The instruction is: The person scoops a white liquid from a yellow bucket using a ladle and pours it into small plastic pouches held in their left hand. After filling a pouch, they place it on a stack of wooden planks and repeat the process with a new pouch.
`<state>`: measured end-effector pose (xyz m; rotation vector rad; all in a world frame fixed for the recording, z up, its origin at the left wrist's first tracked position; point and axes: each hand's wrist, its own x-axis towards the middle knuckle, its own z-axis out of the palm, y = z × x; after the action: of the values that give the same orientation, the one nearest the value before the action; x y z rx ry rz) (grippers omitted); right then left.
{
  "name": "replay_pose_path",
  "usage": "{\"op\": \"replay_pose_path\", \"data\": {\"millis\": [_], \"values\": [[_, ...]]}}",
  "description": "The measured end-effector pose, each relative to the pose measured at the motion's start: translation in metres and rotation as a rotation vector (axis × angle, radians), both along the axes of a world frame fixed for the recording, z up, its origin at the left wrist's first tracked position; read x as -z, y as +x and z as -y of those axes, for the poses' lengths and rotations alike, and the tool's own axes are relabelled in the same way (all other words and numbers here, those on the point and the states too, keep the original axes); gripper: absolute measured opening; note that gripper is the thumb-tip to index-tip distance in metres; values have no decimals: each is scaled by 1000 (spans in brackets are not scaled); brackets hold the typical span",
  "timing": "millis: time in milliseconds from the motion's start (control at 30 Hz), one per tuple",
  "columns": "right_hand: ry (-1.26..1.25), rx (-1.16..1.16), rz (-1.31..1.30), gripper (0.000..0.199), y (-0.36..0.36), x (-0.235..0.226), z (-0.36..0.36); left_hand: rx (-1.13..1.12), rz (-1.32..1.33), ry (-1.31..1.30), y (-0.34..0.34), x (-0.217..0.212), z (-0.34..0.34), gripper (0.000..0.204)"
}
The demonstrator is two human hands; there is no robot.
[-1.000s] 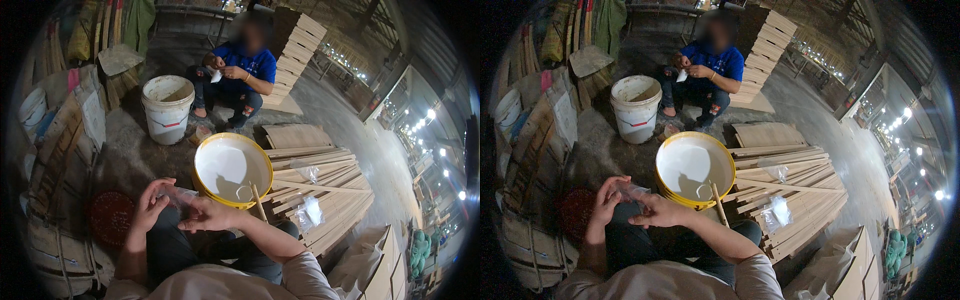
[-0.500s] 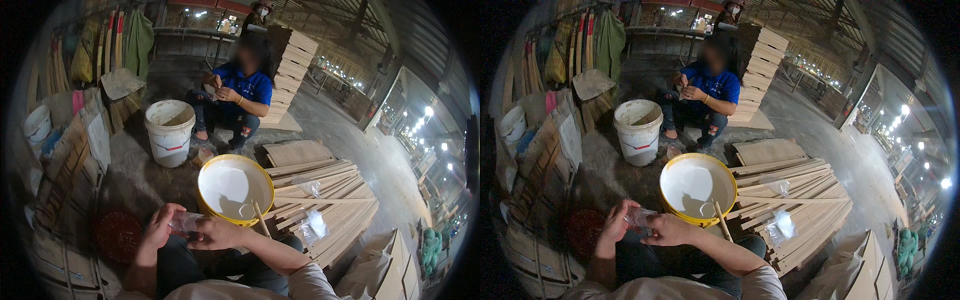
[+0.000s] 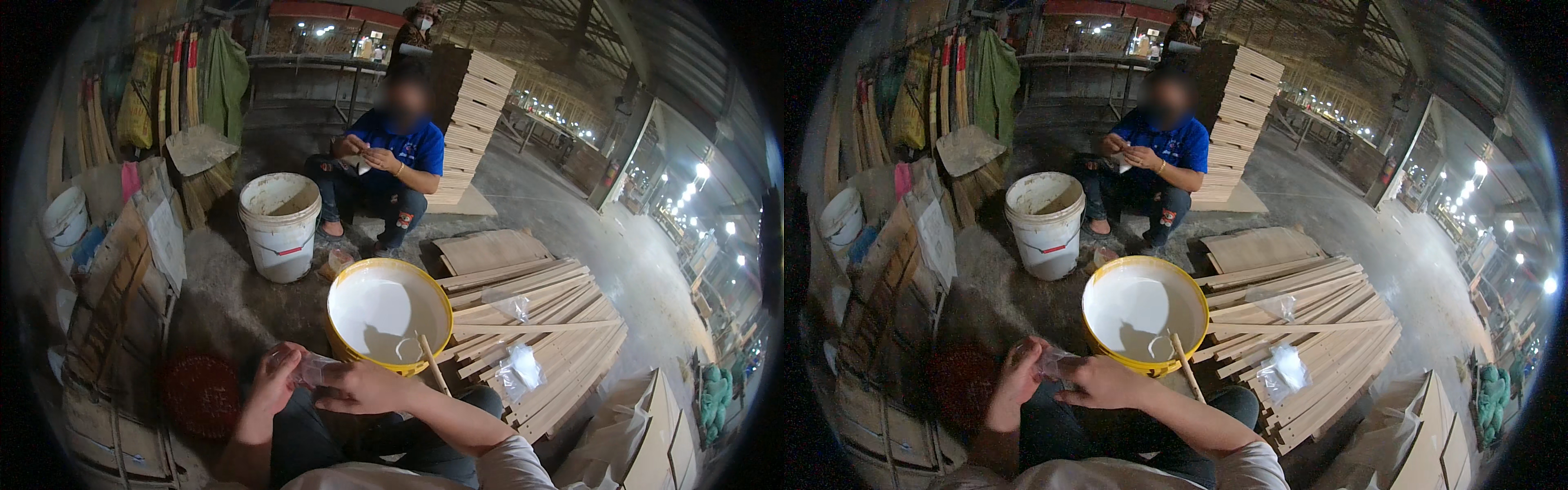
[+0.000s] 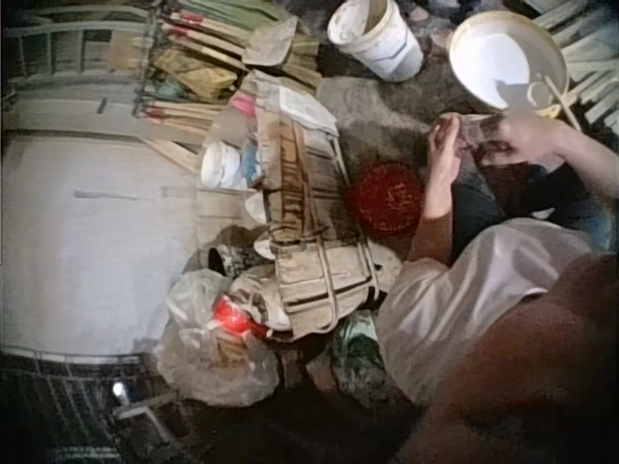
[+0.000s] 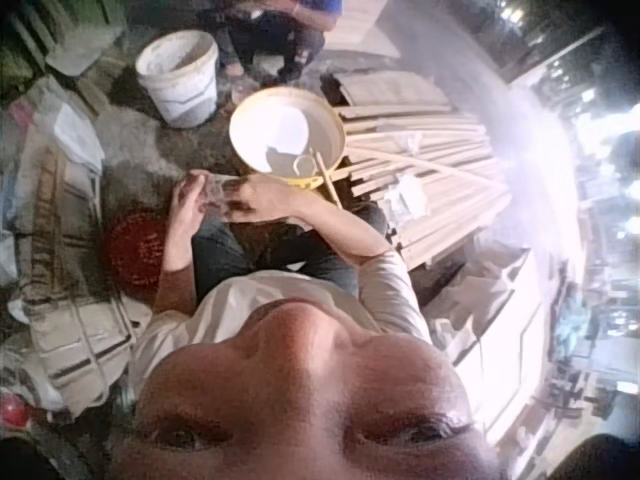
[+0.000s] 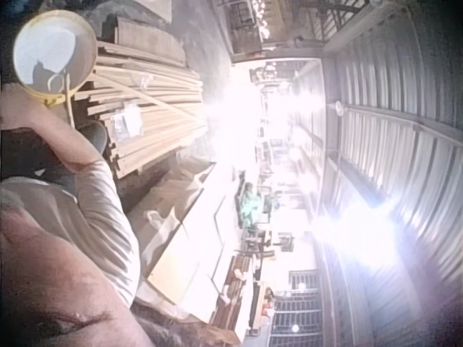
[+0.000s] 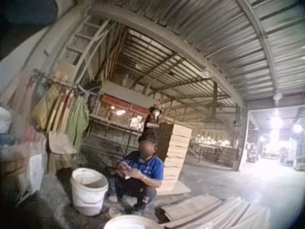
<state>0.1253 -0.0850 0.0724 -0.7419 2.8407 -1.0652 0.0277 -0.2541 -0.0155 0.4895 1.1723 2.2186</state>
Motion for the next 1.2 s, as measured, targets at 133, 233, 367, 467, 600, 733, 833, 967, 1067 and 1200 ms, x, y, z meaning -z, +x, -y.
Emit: {"op": "replay_pose_path", "data": {"millis": [133, 233, 367, 467, 600, 733, 833, 967, 1067, 1200], "values": [[-319, 176, -189, 35, 23, -1, -32, 69, 120, 131, -9, -4, -2, 24], [-176, 689, -116, 36, 67, 44, -91, 83, 174, 190, -20, 2, -2, 32], [392, 1012, -106, 44, 147, 92, -116, 38, 404, 189, -38, 14, -12, 37], [425, 1039, 90, 49, 177, 118, -107, 0, 484, 250, -52, 18, -24, 38], [427, 1058, 158, 35, 185, 136, -102, 78, 398, 269, -62, 19, -37, 37], [-529, 1095, 501, 35, 179, 116, -99, 61, 424, 271, -72, 29, -42, 37], [-736, 999, 510, 39, 168, 86, -104, 29, 445, 295, -80, 33, -42, 36], [-73, 973, 196, 41, 136, 99, -128, 54, 503, 337, -82, 44, -44, 33], [311, 953, 51, 42, 96, 102, -142, 59, 529, 379, -84, 56, -42, 31], [614, 928, 89, 42, 59, 100, -155, 22, 492, 351, -84, 60, -39, 31]]}}
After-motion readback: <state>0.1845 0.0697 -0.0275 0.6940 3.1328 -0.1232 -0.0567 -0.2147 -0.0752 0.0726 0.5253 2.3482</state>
